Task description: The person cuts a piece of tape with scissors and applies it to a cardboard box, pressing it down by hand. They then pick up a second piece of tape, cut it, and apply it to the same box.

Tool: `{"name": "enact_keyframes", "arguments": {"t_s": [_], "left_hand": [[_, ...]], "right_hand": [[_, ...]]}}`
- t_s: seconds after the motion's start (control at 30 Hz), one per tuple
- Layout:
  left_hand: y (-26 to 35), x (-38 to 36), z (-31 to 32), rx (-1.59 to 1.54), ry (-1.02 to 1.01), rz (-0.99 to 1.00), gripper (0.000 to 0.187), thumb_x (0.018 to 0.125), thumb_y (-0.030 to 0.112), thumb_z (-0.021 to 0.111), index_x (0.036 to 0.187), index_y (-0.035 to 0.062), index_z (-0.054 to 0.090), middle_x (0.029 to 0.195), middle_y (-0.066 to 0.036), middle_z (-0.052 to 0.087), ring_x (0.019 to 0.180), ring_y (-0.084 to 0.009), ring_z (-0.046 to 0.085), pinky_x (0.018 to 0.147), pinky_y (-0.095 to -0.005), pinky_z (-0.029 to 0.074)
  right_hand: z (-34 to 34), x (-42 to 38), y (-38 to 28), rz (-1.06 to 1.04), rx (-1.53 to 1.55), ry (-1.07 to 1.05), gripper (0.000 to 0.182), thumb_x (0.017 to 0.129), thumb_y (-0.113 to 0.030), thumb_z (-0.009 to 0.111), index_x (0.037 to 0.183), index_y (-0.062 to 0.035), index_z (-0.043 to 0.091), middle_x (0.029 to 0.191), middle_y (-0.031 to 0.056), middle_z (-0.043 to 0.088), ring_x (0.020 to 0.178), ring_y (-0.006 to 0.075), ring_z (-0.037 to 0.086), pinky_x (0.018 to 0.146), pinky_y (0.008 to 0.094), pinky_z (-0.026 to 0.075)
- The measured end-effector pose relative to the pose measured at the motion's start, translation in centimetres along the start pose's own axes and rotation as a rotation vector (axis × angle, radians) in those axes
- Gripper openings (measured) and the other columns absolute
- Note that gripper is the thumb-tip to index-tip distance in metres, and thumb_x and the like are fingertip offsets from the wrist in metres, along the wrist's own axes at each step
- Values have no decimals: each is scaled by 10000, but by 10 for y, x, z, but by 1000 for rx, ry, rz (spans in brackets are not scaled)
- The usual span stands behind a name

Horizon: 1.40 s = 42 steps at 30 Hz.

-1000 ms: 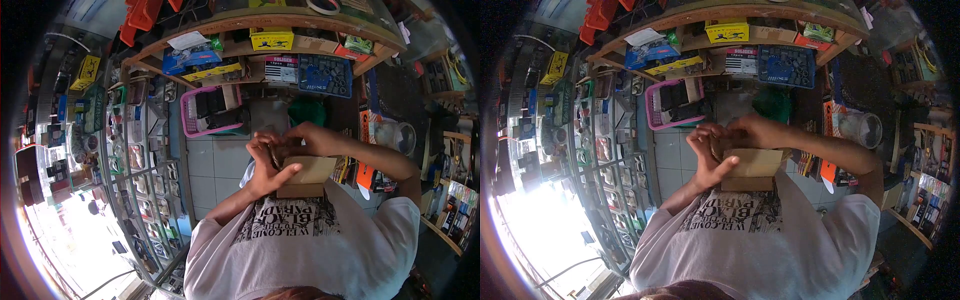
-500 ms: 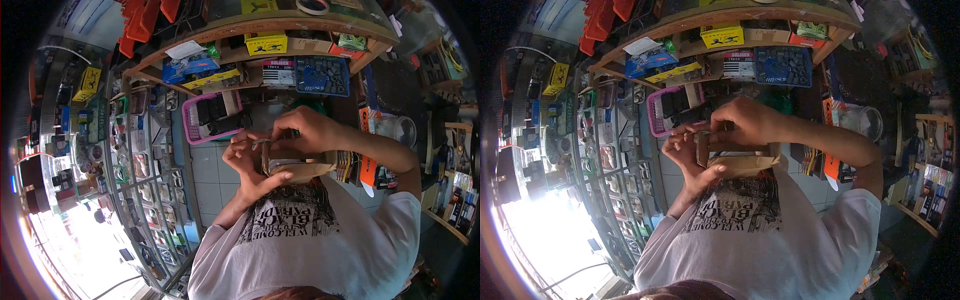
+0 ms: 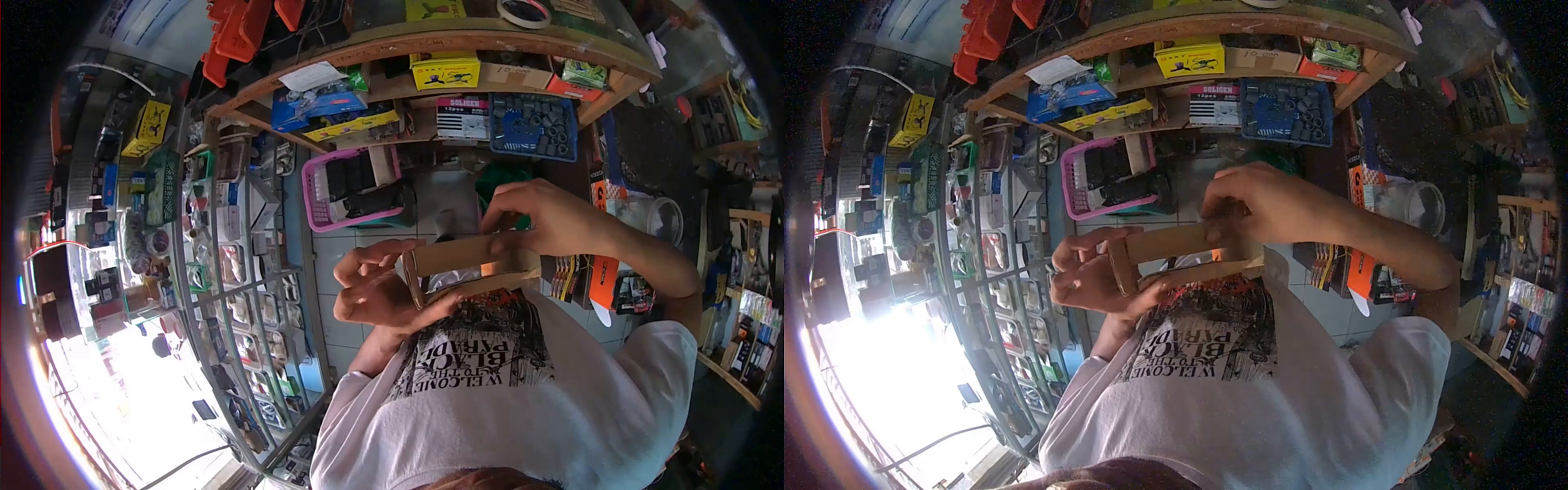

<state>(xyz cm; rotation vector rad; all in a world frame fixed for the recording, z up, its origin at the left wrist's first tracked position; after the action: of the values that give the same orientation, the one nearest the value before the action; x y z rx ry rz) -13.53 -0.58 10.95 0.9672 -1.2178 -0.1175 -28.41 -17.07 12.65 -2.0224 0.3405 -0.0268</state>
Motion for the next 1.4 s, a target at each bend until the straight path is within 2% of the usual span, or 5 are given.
{"name": "enact_keyframes", "arguments": {"t_s": [0.23, 0.43, 0.8, 0.93, 1.4], "left_hand": [[2, 3, 1, 16, -18, 38, 1059, 655, 224, 995, 1357, 219, 202, 1319, -163, 385, 998, -332, 666, 751, -393, 640], [0, 6, 1, 24, -21, 46, 1063, 652, 228, 997, 1358, 213, 202, 1310, -167, 394, 966, -337, 682, 736, -387, 646], [-5, 10, 5, 57, -40, 36, 1052, 645, 234, 1000, 1337, 192, 209, 1291, -178, 410, 910, -345, 705, 710, -380, 651], [-14, -3, 1, 73, -80, -107, 1033, 645, 233, 1001, 1313, 178, 215, 1280, -183, 410, 901, -342, 705, 692, -376, 640], [-8, 10, 16, -47, -25, 17, 997, 669, 220, 986, 1312, 166, 227, 1295, -188, 378, 976, -316, 674, 737, -407, 656]], "right_hand": [[0, -1, -8, -253, -325, 165, 208, 745, -121, 837, 914, -78, 724, 863, 45, 655, 774, 248, 639, 814, 376, 458], [-4, 2, -10, -285, -443, 213, 201, 694, -88, 816, 868, -106, 716, 818, 9, 646, 759, 222, 610, 818, 365, 412], [-9, 18, -38, -289, -387, 78, 172, 844, -203, 790, 898, -93, 670, 856, 33, 640, 884, 241, 612, 914, 387, 426], [0, 23, -29, -354, -323, 102, 177, 852, -201, 781, 910, -80, 665, 874, 44, 637, 900, 245, 611, 919, 388, 430], [2, 36, -48, -439, -395, 102, 230, 864, -234, 764, 943, -62, 634, 890, 66, 653, 850, 275, 651, 786, 400, 469]]}}
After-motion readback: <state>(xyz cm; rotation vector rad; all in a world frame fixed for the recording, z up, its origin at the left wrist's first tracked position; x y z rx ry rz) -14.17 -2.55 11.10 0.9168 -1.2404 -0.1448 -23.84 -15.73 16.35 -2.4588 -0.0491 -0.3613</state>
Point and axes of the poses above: each hand's wrist, its own x-axis towards the middle knuckle, its own z-axis out of the palm, y = z × x, the point moved 6 cm from there along x, towards the middle knuckle
